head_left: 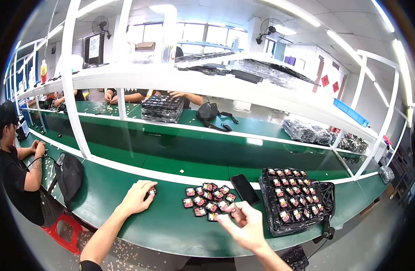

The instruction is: The recorder uses tweezers to manipulate small components inside smartwatch casings and then places them into an organized tray.

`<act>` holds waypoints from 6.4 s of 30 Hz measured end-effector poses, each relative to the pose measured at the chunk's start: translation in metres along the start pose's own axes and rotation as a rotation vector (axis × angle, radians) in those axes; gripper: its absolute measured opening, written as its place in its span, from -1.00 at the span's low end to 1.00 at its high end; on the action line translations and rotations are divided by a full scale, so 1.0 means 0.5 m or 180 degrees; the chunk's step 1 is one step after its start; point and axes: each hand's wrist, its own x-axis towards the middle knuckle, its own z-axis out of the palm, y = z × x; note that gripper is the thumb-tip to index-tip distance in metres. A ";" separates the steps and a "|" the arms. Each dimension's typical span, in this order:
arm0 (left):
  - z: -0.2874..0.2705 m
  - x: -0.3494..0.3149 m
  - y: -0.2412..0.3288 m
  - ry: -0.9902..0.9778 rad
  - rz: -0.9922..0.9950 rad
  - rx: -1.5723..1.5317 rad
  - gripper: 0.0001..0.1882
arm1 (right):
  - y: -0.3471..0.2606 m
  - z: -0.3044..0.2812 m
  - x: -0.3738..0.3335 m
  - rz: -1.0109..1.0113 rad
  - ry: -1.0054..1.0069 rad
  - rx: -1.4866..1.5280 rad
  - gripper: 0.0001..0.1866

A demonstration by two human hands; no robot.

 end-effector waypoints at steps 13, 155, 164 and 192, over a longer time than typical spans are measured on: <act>-0.021 0.000 0.008 -0.0082 -0.0382 -0.0442 -0.55 | -0.372 -0.361 0.737 -0.1314 0.1215 -0.2527 -0.72; 0.041 0.006 -0.064 -0.0330 -0.0541 -0.0664 -0.53 | 0.251 -0.509 -0.277 0.1419 0.1614 0.1511 -0.85; 0.002 0.079 0.251 0.0694 0.0679 -0.0189 -0.45 | 0.261 -0.471 -0.338 0.1685 0.1441 0.1941 -0.78; 0.500 0.481 1.008 -0.0244 0.3444 -0.0908 -0.81 | 0.174 -0.547 -0.728 0.2800 0.2428 0.1828 -0.68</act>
